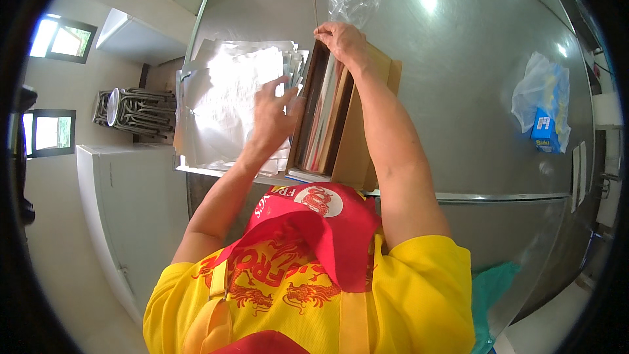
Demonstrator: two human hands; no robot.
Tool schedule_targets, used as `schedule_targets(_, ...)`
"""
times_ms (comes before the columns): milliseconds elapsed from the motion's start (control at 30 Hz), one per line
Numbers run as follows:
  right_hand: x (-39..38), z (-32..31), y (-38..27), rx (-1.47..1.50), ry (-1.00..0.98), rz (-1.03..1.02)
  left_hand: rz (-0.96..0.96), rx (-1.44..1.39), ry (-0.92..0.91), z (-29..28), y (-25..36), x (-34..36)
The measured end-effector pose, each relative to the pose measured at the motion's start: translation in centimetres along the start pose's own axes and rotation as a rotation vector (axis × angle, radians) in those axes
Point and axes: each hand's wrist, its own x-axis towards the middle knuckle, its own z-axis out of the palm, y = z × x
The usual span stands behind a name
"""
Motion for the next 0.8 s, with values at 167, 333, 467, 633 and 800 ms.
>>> schedule_targets(167, 0.3, 0.0, -0.6, 0.031, -0.006, 0.011, -0.016, 0.332, -0.200, 3.1, 3.1, 3.4)
schedule_targets(333, 0.4, 0.1, -0.4, 0.028, 0.010, -0.006, -0.095, 0.172, 0.002, 4.7, 1.7, 4.5)
schedule_targets(467, 0.0, -0.1, -0.7, 0.186, -0.070, 0.057, -0.353, -0.084, 0.231, 1.7, -1.2, 4.8)
schedule_targets(633, 0.2, 0.5, 0.6, 0.067, 0.033, -0.027, -0.536, -0.487, 0.048, -13.4, -2.2, 9.1)
schedule_targets(800, 0.4, 0.8, 0.4, 0.064, 0.030, -0.025, -0.627, -0.557, 0.159, -22.4, -3.5, 11.6)
